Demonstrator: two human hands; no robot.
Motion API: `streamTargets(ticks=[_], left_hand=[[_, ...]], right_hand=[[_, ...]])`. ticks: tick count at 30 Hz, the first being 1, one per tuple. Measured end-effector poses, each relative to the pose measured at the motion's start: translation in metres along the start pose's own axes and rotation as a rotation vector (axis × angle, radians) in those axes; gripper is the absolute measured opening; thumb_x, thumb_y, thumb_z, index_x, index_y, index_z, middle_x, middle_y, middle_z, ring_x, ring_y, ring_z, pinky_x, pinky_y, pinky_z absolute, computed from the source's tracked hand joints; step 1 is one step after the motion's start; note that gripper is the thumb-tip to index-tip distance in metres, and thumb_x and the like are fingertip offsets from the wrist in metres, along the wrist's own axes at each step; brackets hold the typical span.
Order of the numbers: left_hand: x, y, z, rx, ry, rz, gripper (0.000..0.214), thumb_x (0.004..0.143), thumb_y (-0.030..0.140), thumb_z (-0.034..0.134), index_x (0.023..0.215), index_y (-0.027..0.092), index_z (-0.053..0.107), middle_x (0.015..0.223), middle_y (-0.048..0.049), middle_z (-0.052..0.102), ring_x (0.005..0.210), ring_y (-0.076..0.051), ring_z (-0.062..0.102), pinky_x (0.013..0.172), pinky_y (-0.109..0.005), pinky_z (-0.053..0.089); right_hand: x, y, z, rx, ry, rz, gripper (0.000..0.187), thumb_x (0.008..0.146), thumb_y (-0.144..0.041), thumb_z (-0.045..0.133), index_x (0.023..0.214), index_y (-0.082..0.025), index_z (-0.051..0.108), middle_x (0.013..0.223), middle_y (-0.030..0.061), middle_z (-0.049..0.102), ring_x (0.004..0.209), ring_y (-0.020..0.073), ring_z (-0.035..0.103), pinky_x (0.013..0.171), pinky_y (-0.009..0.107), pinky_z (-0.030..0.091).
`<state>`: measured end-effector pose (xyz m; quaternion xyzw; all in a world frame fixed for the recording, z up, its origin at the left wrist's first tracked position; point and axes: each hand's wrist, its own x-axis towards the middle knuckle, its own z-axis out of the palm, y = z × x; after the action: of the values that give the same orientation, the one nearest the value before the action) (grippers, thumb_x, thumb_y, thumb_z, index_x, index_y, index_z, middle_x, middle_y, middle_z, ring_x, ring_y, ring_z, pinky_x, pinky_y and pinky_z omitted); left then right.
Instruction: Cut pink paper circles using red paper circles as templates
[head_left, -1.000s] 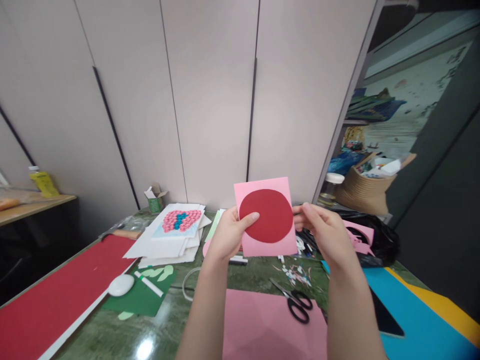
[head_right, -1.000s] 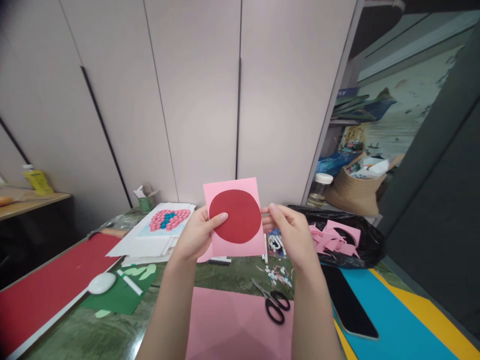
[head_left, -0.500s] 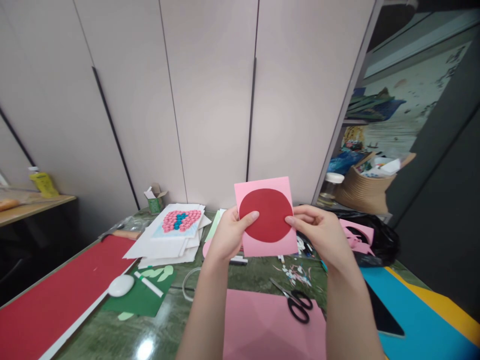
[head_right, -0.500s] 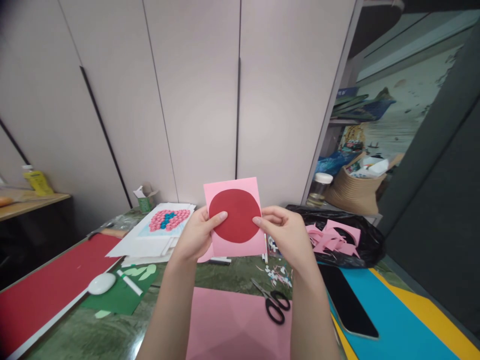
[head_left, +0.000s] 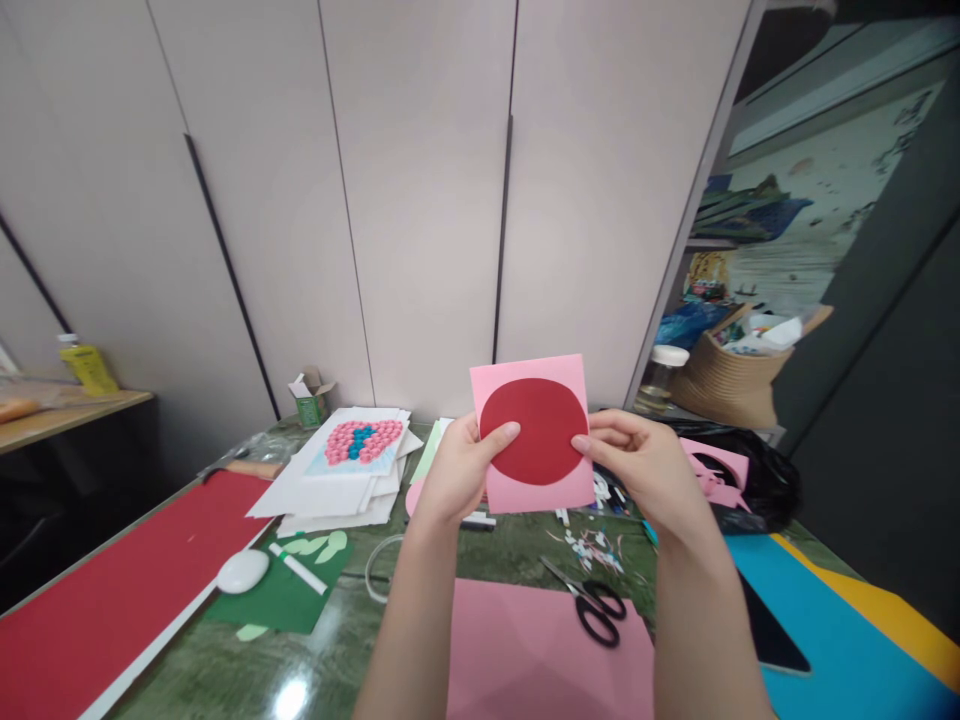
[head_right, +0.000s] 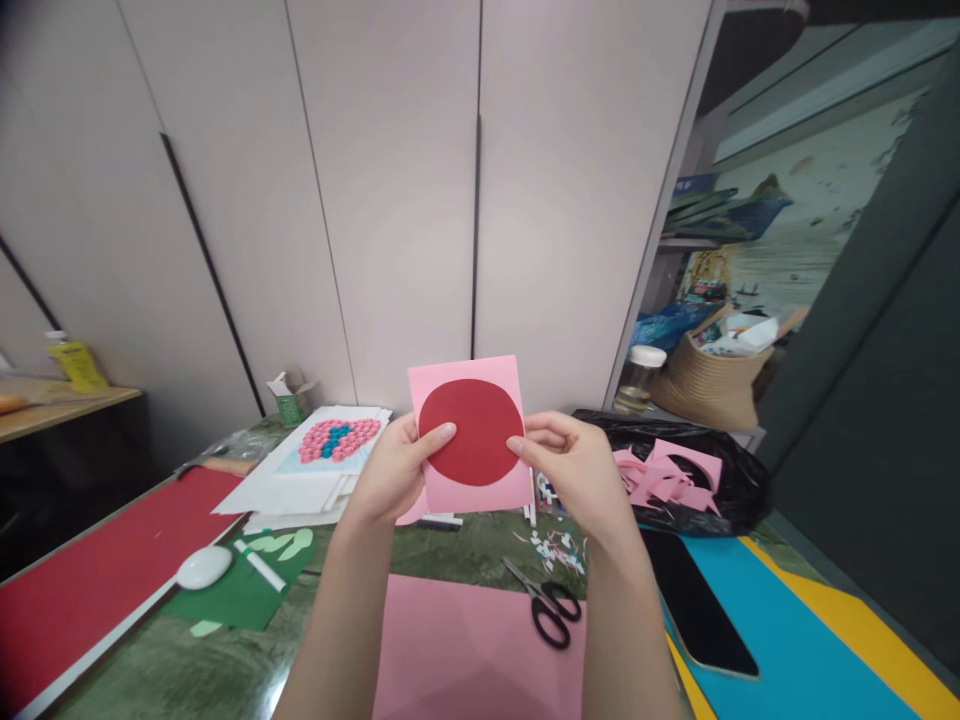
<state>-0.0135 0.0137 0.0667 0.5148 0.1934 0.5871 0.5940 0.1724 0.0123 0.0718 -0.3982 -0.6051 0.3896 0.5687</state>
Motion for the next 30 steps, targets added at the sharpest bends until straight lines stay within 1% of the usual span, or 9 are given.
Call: streamTargets(ticks=[9,16,20,22,25,28,30], left_hand=[[0.0,0.0014,0.0004,-0.004,0.004,-0.014,0.023,0.075,0.023,0.062,0.095,0.012,0.063,0.097,-0.0117,0.068,0.088,-0.025,0.064,0.077,-0.037,0.05],[-0.0003,0.0021,0.0017,0.014,0.021,-0.011,0.023,0.074,0.023,0.063,0.095,0.012,0.064,0.095,-0.011,0.069,0.087,-0.025,0.064,0.075,-0.036,0.05],[0.0002,0.0008,0.001,0.045,0.027,-0.008,0.024,0.074,0.024,0.063,0.095,0.013,0.064,0.093,-0.0099,0.07,0.084,-0.024,0.064,0.074,-0.035,0.05],[0.0003,0.0009,0.0003,0.05,0.023,-0.007,0.023,0.074,0.025,0.063,0.094,0.013,0.064,0.093,-0.0095,0.07,0.084,-0.023,0.064,0.075,-0.036,0.05],[-0.0004,0.0024,-0.0013,0.063,-0.005,0.006,0.022,0.071,0.021,0.066,0.092,0.014,0.064,0.094,-0.0093,0.069,0.086,-0.023,0.064,0.078,-0.036,0.049],[-0.0016,0.004,-0.0026,0.122,-0.039,0.019,0.026,0.067,0.017,0.069,0.092,0.013,0.064,0.095,-0.0098,0.069,0.088,-0.024,0.063,0.08,-0.036,0.048],[-0.0022,0.0042,-0.0027,0.15,-0.046,0.006,0.027,0.066,0.018,0.069,0.093,0.013,0.064,0.097,-0.0102,0.068,0.089,-0.024,0.062,0.081,-0.037,0.048]], right_hand=[[0.0002,-0.0008,-0.001,0.004,-0.022,0.01,0.025,0.064,-0.027,0.073,0.084,-0.016,0.065,0.072,0.0044,0.07,0.065,0.0165,0.064,0.063,0.026,0.05],[-0.001,-0.0023,-0.002,-0.028,-0.04,0.027,0.028,0.064,-0.03,0.073,0.086,-0.016,0.064,0.073,0.0044,0.07,0.068,0.0173,0.065,0.064,0.026,0.05],[0.0,-0.0032,0.0015,-0.085,-0.009,-0.002,0.024,0.069,-0.036,0.068,0.082,-0.016,0.066,0.071,0.0038,0.07,0.067,0.0167,0.064,0.062,0.024,0.048],[0.0006,-0.0032,0.0037,-0.098,0.015,-0.017,0.023,0.069,-0.038,0.067,0.078,-0.016,0.067,0.07,0.0038,0.07,0.065,0.0169,0.064,0.06,0.024,0.048],[0.0011,-0.0024,0.0057,-0.067,0.045,-0.021,0.023,0.068,-0.037,0.068,0.076,-0.016,0.067,0.073,0.0045,0.071,0.068,0.0183,0.065,0.061,0.025,0.049],[0.0015,-0.0009,0.0058,-0.039,0.064,-0.03,0.022,0.068,-0.037,0.068,0.077,-0.017,0.068,0.075,0.0049,0.071,0.07,0.0186,0.065,0.062,0.025,0.05],[0.0016,-0.0004,0.0058,-0.038,0.069,-0.034,0.023,0.068,-0.038,0.068,0.077,-0.016,0.068,0.075,0.0052,0.071,0.069,0.0185,0.065,0.061,0.025,0.051]])
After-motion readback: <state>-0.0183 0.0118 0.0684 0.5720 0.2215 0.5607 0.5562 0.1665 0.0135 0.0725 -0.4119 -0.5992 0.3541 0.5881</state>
